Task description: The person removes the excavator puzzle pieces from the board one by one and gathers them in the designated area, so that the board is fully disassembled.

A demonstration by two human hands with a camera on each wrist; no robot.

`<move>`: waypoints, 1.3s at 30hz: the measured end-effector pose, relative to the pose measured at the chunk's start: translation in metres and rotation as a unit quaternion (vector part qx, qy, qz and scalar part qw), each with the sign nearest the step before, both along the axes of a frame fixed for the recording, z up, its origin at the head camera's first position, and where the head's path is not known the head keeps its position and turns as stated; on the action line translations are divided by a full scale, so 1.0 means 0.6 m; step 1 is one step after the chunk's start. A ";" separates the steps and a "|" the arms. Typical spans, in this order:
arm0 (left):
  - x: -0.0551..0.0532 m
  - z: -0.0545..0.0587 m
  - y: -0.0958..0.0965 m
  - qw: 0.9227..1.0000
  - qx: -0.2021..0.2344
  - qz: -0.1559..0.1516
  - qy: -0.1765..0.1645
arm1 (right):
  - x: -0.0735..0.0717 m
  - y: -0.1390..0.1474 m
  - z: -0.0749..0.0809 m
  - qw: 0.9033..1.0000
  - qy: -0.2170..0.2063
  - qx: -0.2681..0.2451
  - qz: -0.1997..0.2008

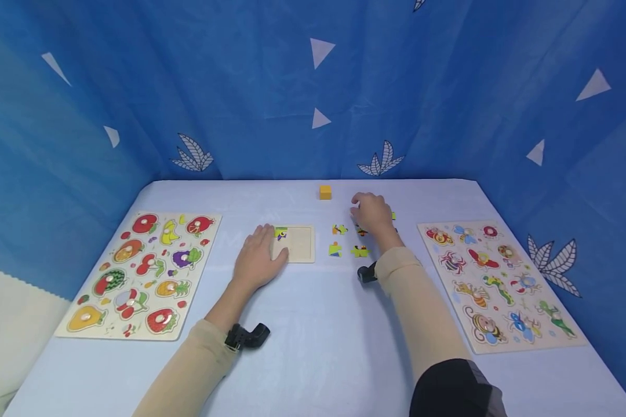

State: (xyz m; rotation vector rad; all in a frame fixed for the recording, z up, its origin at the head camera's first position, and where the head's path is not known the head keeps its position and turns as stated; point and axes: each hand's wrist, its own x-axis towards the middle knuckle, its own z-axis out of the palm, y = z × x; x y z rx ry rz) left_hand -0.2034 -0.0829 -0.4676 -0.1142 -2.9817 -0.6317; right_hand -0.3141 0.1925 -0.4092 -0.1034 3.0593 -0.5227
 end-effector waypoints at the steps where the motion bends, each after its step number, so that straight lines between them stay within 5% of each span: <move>1: 0.000 -0.001 -0.001 1.000 -0.004 0.002 -0.004 | 0.002 -0.007 -0.001 1.000 -0.004 -0.003 0.007; 10: 0.009 -0.005 -0.010 0.999 -0.035 0.003 -0.027 | 0.023 -0.080 0.000 0.997 -0.020 -0.018 0.078; 25: 0.010 -0.005 -0.013 0.999 -0.018 -0.007 -0.036 | 0.049 -0.187 -0.010 0.980 -0.055 -0.016 0.190; 39: 0.007 -0.009 -0.014 1.000 -0.016 -0.007 -0.023 | 0.055 -0.213 -0.012 0.976 -0.027 0.005 0.216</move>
